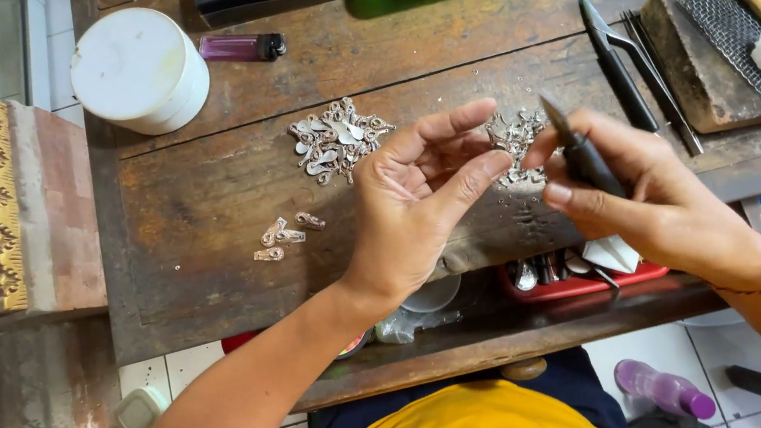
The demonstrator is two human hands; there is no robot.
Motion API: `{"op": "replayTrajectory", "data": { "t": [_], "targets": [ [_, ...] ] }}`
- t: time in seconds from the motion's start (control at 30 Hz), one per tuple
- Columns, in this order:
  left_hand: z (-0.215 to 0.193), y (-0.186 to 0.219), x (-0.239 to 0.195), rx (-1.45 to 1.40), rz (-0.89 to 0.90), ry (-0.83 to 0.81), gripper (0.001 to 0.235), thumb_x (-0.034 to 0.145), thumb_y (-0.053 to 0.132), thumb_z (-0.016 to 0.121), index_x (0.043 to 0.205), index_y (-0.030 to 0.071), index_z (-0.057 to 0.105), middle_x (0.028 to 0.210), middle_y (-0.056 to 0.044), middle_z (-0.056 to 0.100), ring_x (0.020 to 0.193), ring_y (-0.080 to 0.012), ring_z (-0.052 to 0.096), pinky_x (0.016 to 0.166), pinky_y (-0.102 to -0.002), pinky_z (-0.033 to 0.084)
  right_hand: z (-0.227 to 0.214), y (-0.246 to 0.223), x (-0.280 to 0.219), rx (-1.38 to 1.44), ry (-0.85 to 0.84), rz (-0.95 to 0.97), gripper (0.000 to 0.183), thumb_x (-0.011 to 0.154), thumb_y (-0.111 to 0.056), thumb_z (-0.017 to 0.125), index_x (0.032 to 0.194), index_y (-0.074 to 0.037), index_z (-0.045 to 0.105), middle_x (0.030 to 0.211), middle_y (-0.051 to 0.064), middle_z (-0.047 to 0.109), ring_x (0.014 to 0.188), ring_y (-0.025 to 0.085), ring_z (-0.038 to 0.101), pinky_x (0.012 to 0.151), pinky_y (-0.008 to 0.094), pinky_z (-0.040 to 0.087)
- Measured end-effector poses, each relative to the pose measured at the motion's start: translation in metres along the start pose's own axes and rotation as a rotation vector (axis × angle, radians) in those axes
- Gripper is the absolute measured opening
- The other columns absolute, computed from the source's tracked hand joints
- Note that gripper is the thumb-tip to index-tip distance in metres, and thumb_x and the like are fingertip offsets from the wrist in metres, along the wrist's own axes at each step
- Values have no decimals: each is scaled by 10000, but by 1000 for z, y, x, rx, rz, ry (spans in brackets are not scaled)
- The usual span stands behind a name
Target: The person uses pliers to trim small metal pieces on a wooden workbench. They repeatedly pick up individual pieces, adjust their grip, and snip off small fragments, placing the finished pieces into a pile on the table.
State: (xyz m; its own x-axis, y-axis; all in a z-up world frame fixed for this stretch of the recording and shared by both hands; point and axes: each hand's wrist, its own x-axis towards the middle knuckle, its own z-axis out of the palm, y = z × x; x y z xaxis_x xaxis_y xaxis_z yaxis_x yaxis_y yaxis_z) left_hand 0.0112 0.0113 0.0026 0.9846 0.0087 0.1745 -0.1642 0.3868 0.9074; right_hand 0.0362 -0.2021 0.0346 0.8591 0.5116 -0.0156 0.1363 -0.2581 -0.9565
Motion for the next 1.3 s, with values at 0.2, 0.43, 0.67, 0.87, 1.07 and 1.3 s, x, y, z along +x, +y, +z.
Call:
{"op": "replayTrajectory", "data": {
  "t": [0.2,0.43,0.67,0.87,1.07,1.3],
  "targets": [
    [0,6,-10,-23,-56,-34,386,917,58,794,1287,48,688,1101,-50,743,1031,-80,701,998,-203,589,27,5,-31,511,-107,284,215,972,-123,619,1160,-22,594,673,14,433,535,106,381,458,241,301],
    [1,10,-11,-22,-157,-167,359,951,41,757,1299,42,669,1058,-47,715,990,-93,705,944,-219,617,41,10,-49,569,36,306,321,957,-158,634,1231,6,604,985,65,575,837,147,523,692,272,419],
    [0,15,-9,-16,-174,-163,338,966,26,732,1296,20,660,1026,-67,697,961,-143,734,960,-248,620,37,-5,-41,467,14,289,289,985,-158,610,1225,3,616,983,39,598,926,95,546,797,247,511],
    [-1,13,-8,-46,-190,-188,346,969,36,737,1306,22,659,1005,-71,719,909,-95,683,849,-239,647,33,-2,-32,145,-38,175,131,1003,-199,614,1029,-71,615,925,-24,549,888,84,488,805,241,431],
    [-2,17,-6,0,-129,-214,304,994,32,716,1290,34,649,984,-86,717,783,-125,683,845,-248,617,28,-1,-30,216,-96,229,345,952,-181,627,1266,-42,654,1190,15,684,1122,103,581,1001,281,489],
    [-1,19,-5,110,-108,-258,322,961,16,757,1269,58,670,993,-45,689,925,-97,696,862,-230,649,24,6,-34,278,-100,259,350,943,-171,649,1267,-40,670,1077,27,669,1003,115,582,885,263,507]
  ]
}}
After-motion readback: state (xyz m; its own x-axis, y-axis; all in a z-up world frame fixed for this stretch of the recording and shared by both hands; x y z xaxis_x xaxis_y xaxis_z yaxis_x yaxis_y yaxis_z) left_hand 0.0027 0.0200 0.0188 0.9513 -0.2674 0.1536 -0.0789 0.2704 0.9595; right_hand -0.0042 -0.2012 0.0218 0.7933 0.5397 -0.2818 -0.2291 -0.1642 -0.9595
